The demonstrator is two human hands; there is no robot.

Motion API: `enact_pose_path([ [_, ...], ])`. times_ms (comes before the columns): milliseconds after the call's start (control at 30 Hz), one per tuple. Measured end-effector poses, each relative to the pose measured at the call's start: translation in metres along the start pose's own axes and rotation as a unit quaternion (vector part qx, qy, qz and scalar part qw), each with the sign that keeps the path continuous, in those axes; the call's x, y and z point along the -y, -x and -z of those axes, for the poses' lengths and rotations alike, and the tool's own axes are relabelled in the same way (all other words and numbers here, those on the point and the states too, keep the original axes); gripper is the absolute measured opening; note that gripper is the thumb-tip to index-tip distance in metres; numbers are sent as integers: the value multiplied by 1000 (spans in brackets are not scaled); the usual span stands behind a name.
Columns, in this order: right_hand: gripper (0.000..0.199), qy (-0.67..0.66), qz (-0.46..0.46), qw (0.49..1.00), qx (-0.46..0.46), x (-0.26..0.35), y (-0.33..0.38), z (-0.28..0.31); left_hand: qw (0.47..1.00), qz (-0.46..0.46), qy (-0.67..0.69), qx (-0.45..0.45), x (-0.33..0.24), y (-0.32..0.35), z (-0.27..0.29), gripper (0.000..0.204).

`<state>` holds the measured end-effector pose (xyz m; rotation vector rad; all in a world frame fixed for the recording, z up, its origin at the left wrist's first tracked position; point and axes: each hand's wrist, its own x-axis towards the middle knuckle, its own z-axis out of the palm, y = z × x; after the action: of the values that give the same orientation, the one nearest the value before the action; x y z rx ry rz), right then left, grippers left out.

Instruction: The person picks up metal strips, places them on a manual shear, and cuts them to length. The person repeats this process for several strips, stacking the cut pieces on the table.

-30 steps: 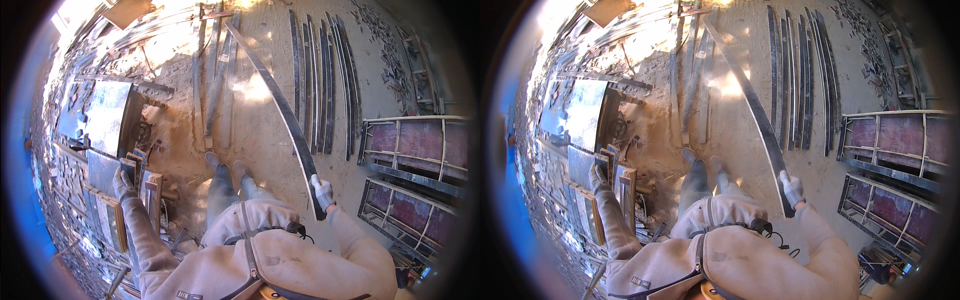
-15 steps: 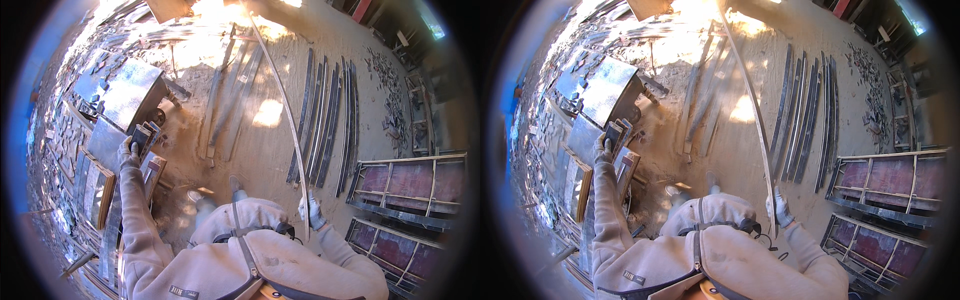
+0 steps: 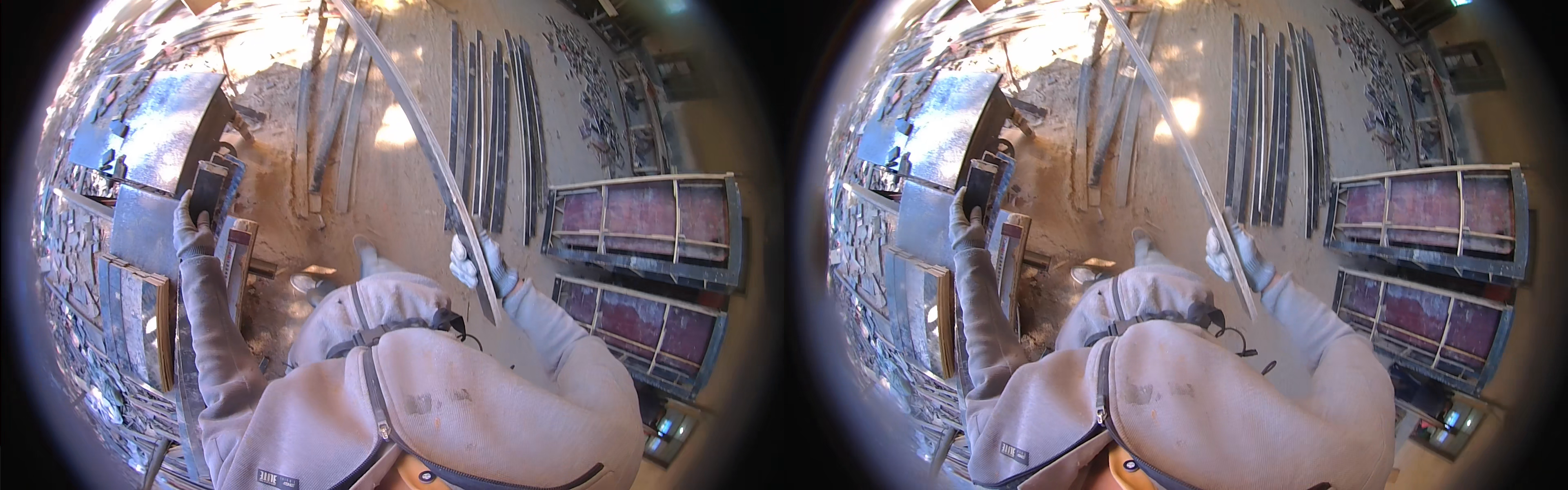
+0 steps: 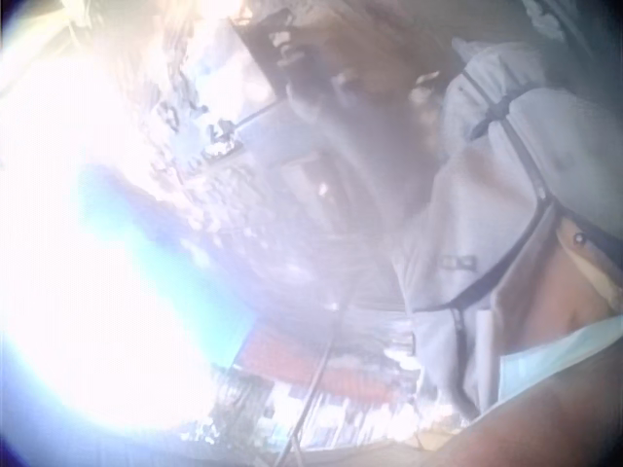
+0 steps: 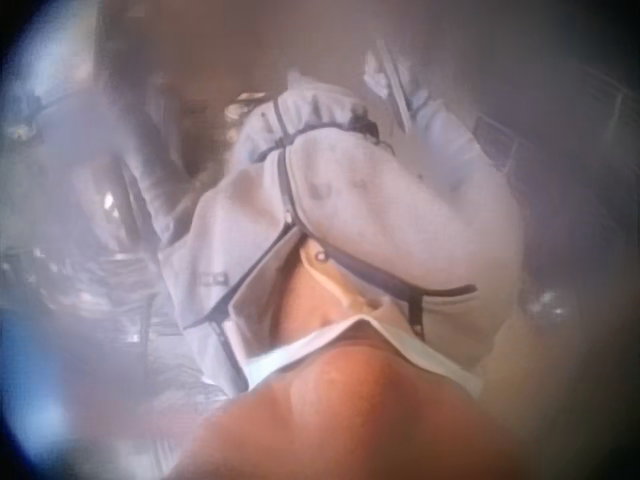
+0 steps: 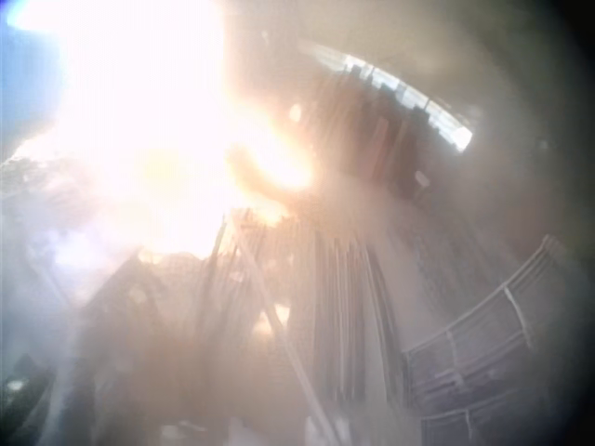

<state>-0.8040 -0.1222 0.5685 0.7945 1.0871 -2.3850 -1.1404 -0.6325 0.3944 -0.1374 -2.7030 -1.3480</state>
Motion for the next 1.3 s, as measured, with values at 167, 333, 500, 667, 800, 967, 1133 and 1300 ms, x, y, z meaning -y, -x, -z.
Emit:
enact_pose_path([
  [167,82,-145,-41,980,127,14,-17,-29,997,-22,-66,-22,-1,3,1,59],
  [333,84,-207,-115,957,169,62,-71,-19,996,17,-88,-13,-10,6,5,75],
  [500,84,-169,-101,975,100,120,-124,4,996,56,-67,11,-15,8,-1,113],
  [667,49,201,-109,963,-140,163,-149,11,994,107,-17,29,-6,3,-9,100],
  [800,51,86,-115,988,54,179,-165,6,984,164,-59,31,1,4,-9,85],
  [967,62,-148,-41,980,130,137,-183,-22,984,155,-86,35,-1,1,-13,83],
  [1133,59,-167,-98,975,113,101,-219,-69,996,64,-39,42,-24,-3,-16,84],
  [1300,89,202,-14,979,-38,93,-196,-104,971,81,-220,46,-51,-5,-8,67],
])
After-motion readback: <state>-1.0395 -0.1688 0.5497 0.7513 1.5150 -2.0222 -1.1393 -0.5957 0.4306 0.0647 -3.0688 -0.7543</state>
